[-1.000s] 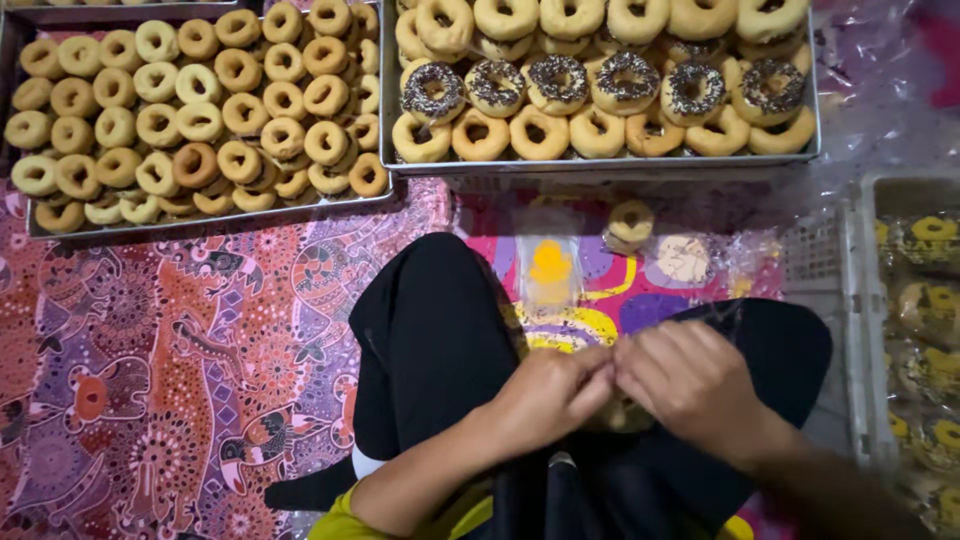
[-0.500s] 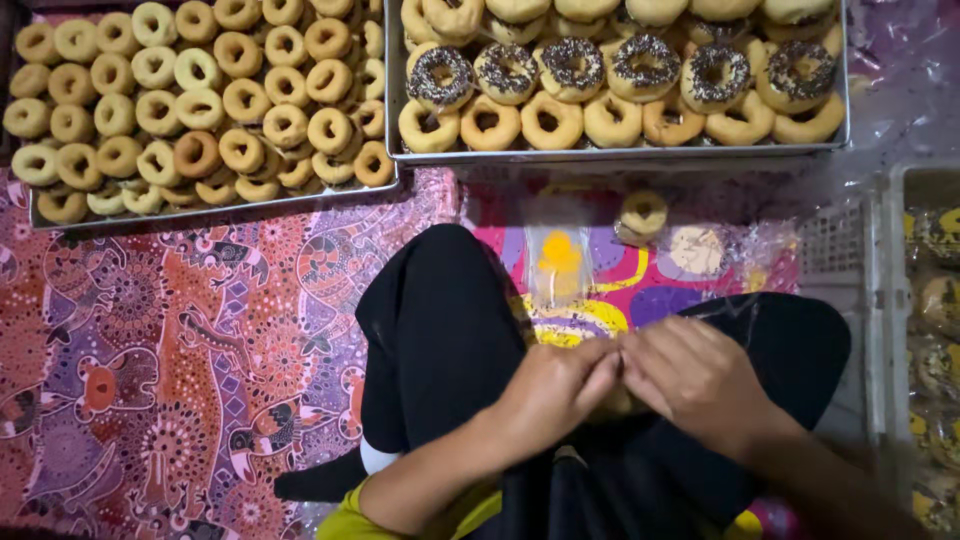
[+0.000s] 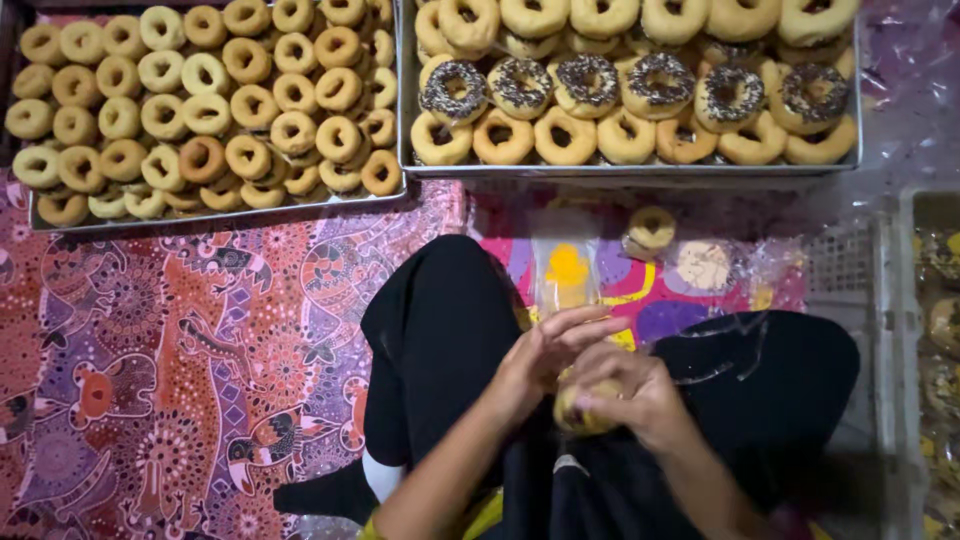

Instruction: The person sits on a patterned mat and repeatedly picks donuts from metal trays, places them into clear plastic bags, and sets the sealed bags into a white crate. The person handles both plain and chocolate-sprinkled donuts throughout the clip.

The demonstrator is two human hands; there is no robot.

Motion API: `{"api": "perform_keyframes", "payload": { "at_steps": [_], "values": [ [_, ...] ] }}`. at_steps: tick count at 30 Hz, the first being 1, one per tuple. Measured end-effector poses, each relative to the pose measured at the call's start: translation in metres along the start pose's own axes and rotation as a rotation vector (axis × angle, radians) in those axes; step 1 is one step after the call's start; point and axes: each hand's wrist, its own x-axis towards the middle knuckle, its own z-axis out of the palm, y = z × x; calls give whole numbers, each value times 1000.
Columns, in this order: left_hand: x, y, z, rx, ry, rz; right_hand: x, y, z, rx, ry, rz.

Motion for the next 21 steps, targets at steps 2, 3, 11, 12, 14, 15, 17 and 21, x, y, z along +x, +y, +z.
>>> {"api": "perform_keyframes", "payload": {
  "at_steps": [2,3,11,12,14,15,17,21],
  "values": [
    [-6,-16,-4,182,290,146,21,-4,24,264,208,-3],
    [-11,-20,-9,338,368,309,32,-9,36,399,312,5],
    [-47,10,-82,1184,860,622,112,45,33,-51,334,-33],
    [-55,14,-88,1151,941,428,118,65,37,-109,363,37],
    [-69,15,-94,1061,1064,34,122,103,47,16,361,141],
    [-72,15,-97,1134,1031,-14,120,117,51,81,376,186],
    [-67,9,-101,1283,944,-122,113,131,45,223,364,276],
    [14,-29,-110,1413,556,-53,106,113,-35,55,495,230]
  ]
}}
